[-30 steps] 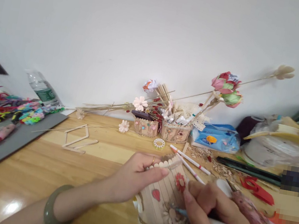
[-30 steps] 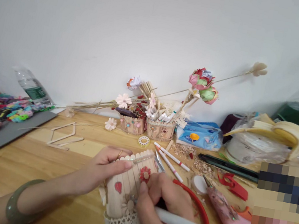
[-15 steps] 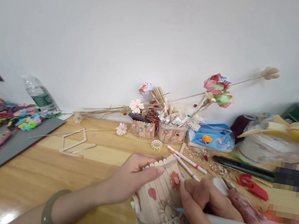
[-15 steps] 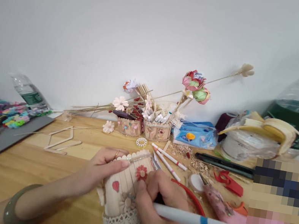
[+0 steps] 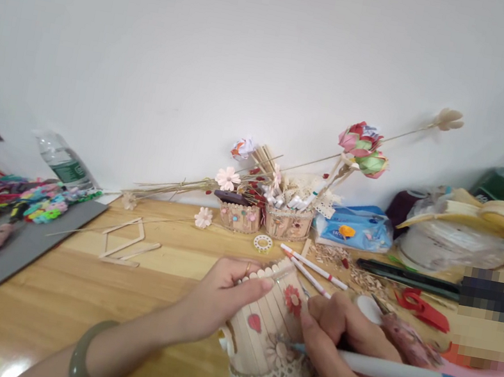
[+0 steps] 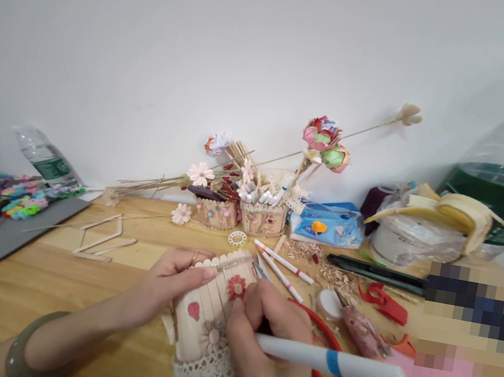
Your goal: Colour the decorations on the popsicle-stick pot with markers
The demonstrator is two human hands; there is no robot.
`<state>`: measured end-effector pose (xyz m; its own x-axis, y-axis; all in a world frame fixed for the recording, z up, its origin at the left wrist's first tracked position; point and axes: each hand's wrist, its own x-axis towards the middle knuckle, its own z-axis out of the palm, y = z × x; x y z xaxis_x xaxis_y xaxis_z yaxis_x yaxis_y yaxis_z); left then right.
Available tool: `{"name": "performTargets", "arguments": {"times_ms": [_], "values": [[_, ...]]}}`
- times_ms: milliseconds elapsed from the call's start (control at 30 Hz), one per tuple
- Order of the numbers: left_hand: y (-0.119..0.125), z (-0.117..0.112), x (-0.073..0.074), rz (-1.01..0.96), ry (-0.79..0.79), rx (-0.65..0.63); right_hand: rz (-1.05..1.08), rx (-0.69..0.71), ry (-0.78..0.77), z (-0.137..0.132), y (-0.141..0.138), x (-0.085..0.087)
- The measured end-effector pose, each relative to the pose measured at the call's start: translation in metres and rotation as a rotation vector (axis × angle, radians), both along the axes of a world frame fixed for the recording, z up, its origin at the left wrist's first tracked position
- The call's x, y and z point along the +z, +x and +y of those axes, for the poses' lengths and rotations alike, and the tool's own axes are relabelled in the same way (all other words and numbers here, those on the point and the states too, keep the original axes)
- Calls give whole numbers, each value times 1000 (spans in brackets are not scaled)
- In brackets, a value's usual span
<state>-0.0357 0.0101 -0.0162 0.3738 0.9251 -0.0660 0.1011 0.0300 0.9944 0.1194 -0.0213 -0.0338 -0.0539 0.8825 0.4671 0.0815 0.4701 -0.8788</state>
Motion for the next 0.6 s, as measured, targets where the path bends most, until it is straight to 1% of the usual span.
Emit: {"name": "performTargets", "arguments": {"times_ms": [67, 200, 367, 467, 533, 600], "values": [[0, 0, 0, -1, 8, 3, -1, 20, 19, 1, 0, -1], [0, -1, -1, -9, -6, -1, -10, 3, 32, 2, 1, -1], [-1, -1, 0, -15, 5, -7, -45, 31, 75, 2, 3, 0], [0, 0, 0, -3, 2, 1, -30, -2, 55, 1, 3, -1], [0, 1, 0, -1, 10, 6, -15, 36, 52, 1, 2, -1], [0, 0, 0, -6, 10, 0, -16, 42, 50, 2, 2, -2]]}}
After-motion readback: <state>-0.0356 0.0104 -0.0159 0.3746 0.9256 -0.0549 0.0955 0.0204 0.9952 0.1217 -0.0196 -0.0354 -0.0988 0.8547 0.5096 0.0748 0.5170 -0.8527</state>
